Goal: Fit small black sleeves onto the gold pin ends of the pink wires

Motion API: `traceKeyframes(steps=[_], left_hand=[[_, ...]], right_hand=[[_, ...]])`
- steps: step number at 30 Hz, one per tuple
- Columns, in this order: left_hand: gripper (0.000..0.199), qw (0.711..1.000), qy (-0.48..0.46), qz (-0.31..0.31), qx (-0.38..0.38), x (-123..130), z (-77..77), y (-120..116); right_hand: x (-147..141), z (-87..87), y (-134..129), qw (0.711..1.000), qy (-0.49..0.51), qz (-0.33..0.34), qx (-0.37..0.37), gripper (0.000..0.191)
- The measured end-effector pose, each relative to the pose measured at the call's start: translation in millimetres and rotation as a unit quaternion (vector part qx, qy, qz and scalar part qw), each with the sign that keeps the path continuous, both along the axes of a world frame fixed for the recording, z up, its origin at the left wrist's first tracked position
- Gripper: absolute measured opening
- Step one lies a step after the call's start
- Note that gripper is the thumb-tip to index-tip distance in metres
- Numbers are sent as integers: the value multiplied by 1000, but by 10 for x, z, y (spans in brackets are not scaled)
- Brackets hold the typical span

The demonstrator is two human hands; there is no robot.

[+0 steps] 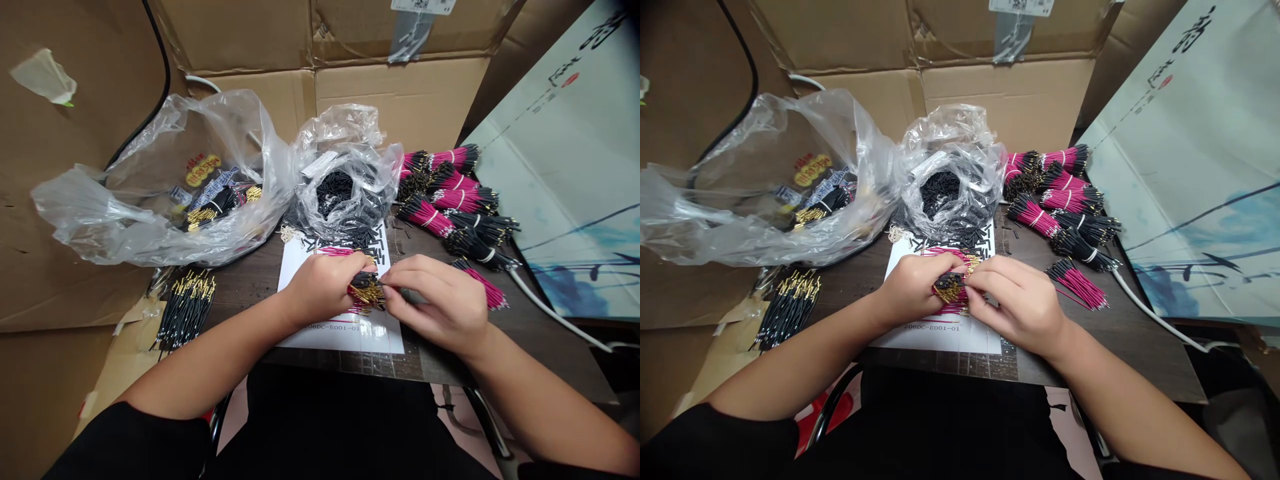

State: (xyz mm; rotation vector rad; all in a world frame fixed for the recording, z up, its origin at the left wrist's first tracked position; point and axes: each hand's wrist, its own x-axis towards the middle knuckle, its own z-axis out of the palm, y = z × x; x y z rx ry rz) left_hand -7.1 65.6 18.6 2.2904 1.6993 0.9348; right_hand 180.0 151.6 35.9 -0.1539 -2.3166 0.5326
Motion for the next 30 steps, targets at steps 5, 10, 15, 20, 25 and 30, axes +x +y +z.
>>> traceKeyframes(steps=[5, 10, 15, 20, 25, 30], left_hand=[[14, 1000, 17, 7, -8, -2, 4, 4], [17, 999, 37, 23, -25, -3, 2, 11], [18, 997, 33, 32, -54, -7, 7, 15], [16, 997, 22, 36, -68, 2, 29, 15], [16, 998, 20, 28, -61, 8, 32, 15], [16, 997, 43, 34, -53, 10, 30, 12]], right_hand=[[1, -8, 0, 1000, 1, -3, 6, 24], [-3, -13, 7, 1000, 2, -2, -8, 25], [-4, -16, 13, 1000, 5, -3, -15, 29], [-16, -11, -1, 999, 0, -14, -31, 25], [-7, 1, -10, 998, -8, -19, -57, 21], [-6, 1, -6, 998, -9, -16, -63, 21]])
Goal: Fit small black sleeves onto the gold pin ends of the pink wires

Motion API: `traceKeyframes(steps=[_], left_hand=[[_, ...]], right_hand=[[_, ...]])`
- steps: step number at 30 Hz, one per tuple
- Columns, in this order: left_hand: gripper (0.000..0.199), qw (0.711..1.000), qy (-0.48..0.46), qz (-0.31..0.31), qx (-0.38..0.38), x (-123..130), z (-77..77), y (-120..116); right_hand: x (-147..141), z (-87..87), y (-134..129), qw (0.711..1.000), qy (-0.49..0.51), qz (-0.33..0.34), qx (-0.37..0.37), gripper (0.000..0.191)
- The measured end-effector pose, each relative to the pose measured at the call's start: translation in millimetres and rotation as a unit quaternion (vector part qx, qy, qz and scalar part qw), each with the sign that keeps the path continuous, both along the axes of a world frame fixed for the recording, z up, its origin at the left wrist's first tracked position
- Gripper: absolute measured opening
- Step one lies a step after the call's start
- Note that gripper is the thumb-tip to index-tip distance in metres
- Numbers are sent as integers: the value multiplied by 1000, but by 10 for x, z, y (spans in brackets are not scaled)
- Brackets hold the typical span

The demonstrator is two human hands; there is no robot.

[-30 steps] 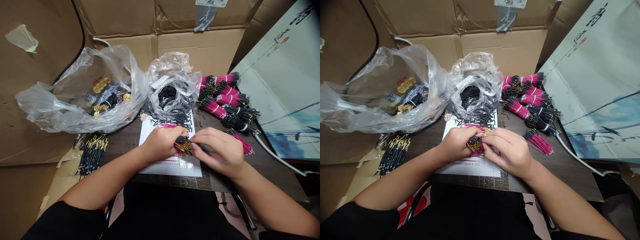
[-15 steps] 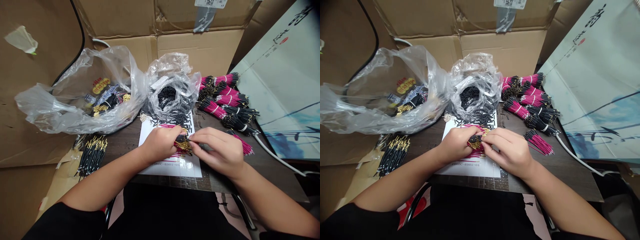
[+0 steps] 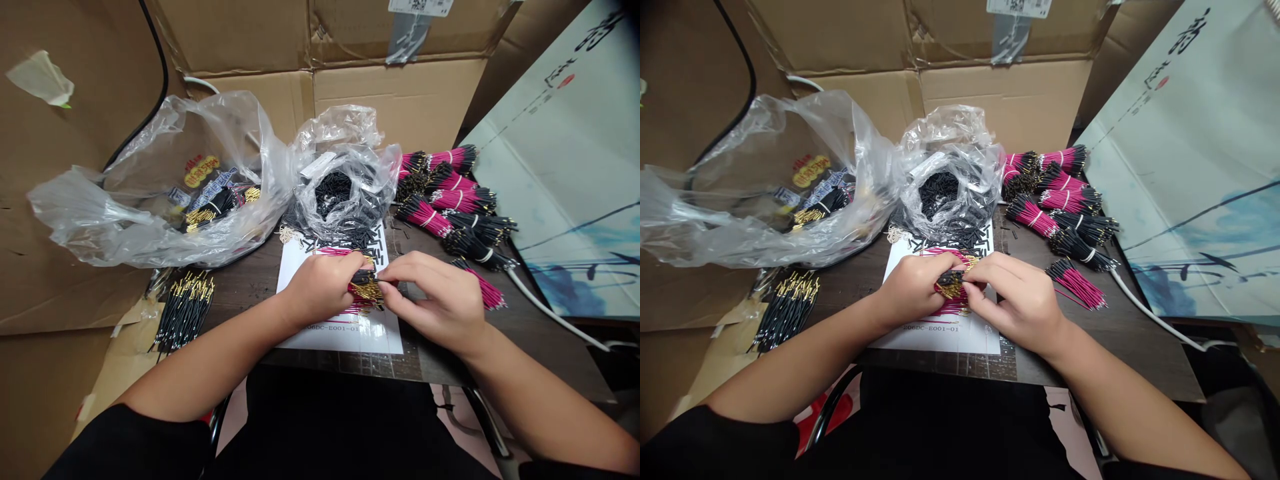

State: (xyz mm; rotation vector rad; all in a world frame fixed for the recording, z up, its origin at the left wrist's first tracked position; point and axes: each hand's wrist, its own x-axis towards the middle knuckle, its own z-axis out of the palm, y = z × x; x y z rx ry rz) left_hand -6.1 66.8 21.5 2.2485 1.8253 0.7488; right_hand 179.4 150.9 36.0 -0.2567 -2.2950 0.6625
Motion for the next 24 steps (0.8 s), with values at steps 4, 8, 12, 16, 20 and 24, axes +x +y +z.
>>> traceKeyframes(steps=[4, 8, 12, 16, 20, 24], left_hand=[[17, 1000, -1, -5, 15, -6, -10, -6], [14, 998, -51, -30, 24, -7, -24, -8], [13, 994, -98, -49, 29, 0, -30, -7], [12, 990, -120, -65, 31, 0, -38, -9], [12, 990, -112, -62, 56, 0, -50, -10], [16, 989, -101, -60, 89, 9, -51, -12]], right_hand=[[-4, -2, -1, 1000, 0, 6, -4, 22], [4, 13, -10, 1000, 10, 9, -5, 24], [14, 24, -19, 1000, 22, 12, 3, 26], [10, 23, -26, 1000, 27, 13, 5, 26], [10, 35, -36, 999, 27, 11, 15, 26], [20, 54, -45, 999, 29, 13, 20, 27]])
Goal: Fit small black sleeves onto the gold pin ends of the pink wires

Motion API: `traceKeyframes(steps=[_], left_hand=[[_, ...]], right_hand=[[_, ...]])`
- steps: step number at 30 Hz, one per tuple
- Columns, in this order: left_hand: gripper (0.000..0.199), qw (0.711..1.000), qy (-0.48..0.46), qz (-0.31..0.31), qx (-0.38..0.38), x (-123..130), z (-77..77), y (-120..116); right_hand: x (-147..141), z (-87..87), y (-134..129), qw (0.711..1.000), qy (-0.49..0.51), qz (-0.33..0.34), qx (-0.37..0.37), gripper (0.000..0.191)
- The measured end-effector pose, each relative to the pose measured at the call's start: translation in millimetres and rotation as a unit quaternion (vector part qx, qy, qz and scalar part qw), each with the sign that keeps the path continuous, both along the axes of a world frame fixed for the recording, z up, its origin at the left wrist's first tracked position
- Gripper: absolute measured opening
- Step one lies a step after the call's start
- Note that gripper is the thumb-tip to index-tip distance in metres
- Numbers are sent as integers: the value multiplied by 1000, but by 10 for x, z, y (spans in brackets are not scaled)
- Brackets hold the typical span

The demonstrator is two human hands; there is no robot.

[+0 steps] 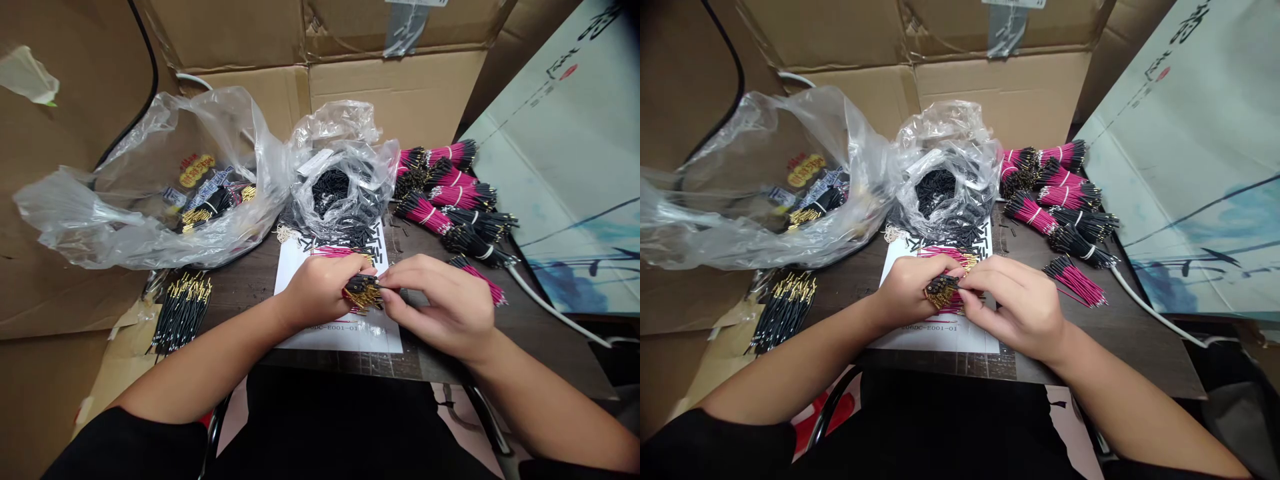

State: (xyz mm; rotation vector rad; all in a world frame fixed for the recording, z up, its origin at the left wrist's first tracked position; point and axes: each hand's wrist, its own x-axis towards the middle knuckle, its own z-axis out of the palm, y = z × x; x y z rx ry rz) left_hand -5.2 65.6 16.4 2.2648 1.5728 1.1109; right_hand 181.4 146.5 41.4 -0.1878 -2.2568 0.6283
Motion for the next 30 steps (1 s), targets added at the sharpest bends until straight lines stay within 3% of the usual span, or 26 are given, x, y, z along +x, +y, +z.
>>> traceKeyframes(steps=[8, 18, 24, 30], left_hand=[[22, 999, 35, 6, 33, 0, 1, 0], [23, 991, 120, 38, 47, -21, -33, -2], [20, 997, 70, 36, -6, 20, 2, -21], [14, 998, 2, 14, -56, 36, 35, -24]], right_hand=[[12, 2, -14, 1000, 5, 18, 22, 27], [38, -19, -2, 995, -13, -21, 95, 29], [56, -26, -20, 996, -13, -39, 82, 39], [39, -3, -24, 999, -8, -38, 37, 37]])
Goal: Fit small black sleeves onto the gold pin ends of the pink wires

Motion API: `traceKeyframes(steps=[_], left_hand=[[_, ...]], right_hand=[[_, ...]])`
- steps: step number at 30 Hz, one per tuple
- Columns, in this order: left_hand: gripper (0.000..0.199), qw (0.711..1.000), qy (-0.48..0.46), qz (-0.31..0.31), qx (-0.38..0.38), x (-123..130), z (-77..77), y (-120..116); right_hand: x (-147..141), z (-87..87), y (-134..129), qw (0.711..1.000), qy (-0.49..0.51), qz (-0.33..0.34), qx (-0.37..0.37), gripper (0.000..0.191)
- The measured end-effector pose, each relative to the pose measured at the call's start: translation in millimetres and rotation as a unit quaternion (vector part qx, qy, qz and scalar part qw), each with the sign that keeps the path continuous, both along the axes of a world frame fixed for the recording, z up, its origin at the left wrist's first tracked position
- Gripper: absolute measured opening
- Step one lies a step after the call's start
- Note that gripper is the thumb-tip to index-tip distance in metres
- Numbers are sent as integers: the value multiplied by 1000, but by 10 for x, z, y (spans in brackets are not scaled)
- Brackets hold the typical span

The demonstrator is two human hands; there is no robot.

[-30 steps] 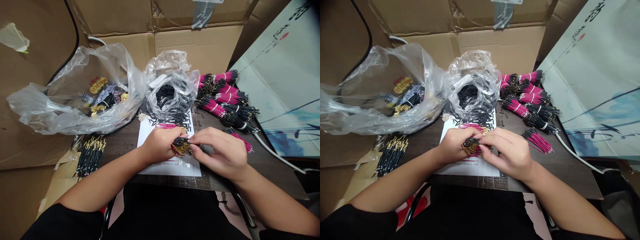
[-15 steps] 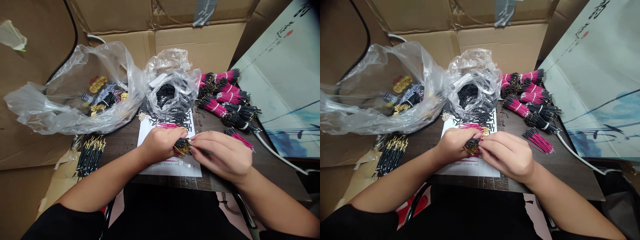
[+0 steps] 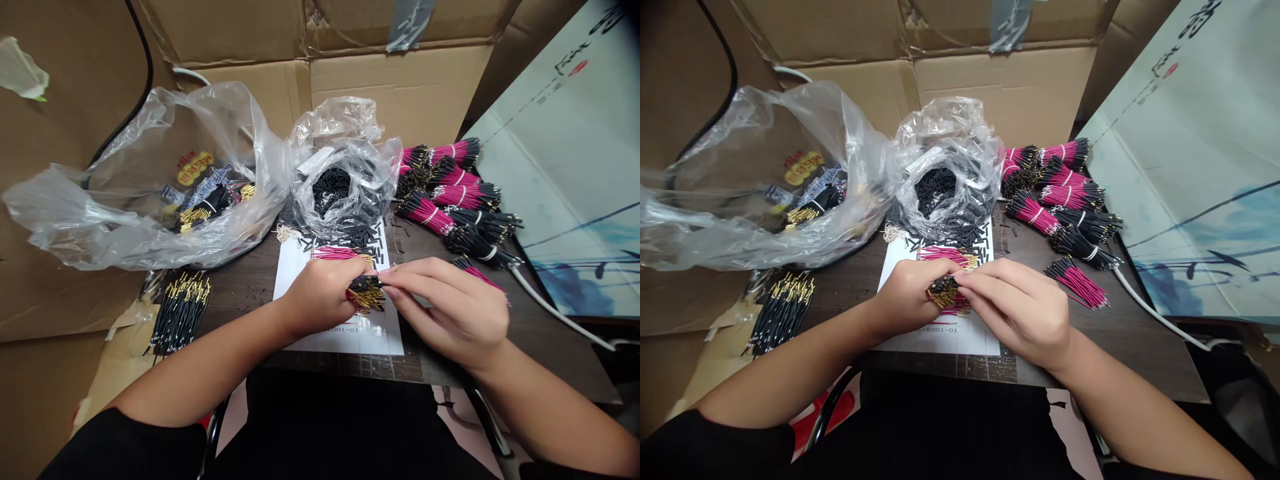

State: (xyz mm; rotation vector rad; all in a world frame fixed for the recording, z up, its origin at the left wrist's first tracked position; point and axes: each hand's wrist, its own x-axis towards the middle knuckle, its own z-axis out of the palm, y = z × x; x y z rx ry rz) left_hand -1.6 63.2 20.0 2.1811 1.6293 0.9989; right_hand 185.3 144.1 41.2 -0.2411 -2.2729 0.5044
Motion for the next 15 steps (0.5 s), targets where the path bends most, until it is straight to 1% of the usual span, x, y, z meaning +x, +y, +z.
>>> traceKeyframes(steps=[7, 15], left_hand=[[15, 999, -29, -4, -17, -3, -1, 4], [12, 1000, -28, 0, -12, 8, -6, 5]], right_hand=[[-20, 0, 8, 1000, 2, 3, -19, 31], [-25, -13, 12, 1000, 0, 1, -14, 27]])
